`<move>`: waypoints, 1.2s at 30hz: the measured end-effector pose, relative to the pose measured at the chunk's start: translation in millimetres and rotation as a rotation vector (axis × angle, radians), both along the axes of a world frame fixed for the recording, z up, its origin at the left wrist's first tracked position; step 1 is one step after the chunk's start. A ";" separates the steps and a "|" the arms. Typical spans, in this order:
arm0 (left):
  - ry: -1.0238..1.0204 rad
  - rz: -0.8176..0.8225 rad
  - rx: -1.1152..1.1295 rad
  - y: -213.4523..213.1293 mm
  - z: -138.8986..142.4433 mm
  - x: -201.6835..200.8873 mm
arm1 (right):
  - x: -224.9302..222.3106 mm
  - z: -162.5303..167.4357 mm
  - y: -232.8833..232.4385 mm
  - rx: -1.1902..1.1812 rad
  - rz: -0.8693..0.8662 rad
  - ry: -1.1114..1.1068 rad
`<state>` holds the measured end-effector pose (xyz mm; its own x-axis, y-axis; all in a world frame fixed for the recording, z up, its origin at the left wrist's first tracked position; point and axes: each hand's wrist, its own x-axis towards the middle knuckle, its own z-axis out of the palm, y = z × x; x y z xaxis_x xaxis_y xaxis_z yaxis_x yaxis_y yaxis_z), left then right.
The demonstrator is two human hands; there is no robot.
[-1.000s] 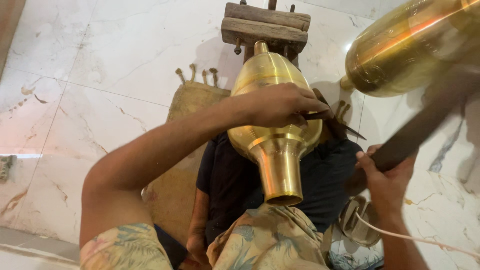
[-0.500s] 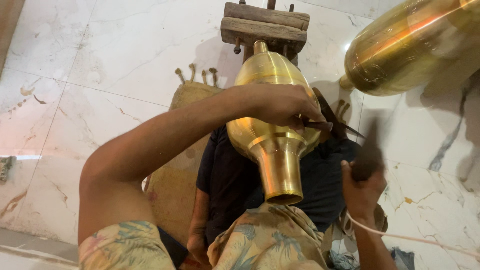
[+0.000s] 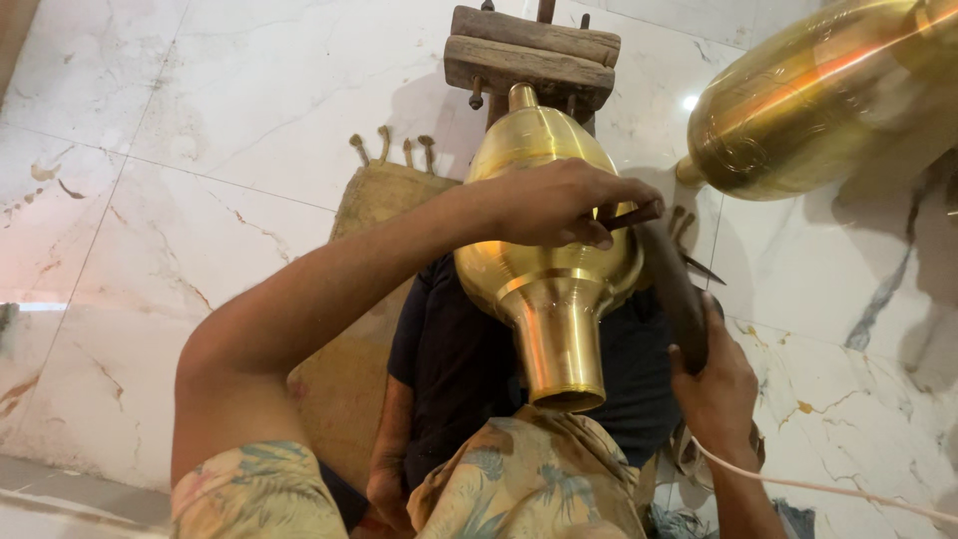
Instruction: The person sits cross-legged on the floor and hammers a brass pot against a wooden stake, repeatedly rotating the vessel to work the metal surface, then flips the pot over to hammer the other end.
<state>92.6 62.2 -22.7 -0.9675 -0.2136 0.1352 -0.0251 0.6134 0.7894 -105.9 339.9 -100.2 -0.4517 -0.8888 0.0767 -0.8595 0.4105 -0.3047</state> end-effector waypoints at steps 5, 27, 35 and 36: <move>0.090 -0.099 -0.116 -5.4 -10.9 -3.1 | -3.3 3.2 -5.5 -0.165 -0.142 -0.351; 0.379 0.503 0.174 41.7 -37.4 33.3 | -40.3 155.3 -93.7 0.120 0.379 0.333; 0.483 0.696 0.240 47.5 -46.5 50.2 | -18.2 169.0 -104.2 0.102 0.488 0.405; 0.553 0.766 0.280 44.1 -48.9 57.6 | -23.2 162.0 -98.9 0.058 0.459 0.365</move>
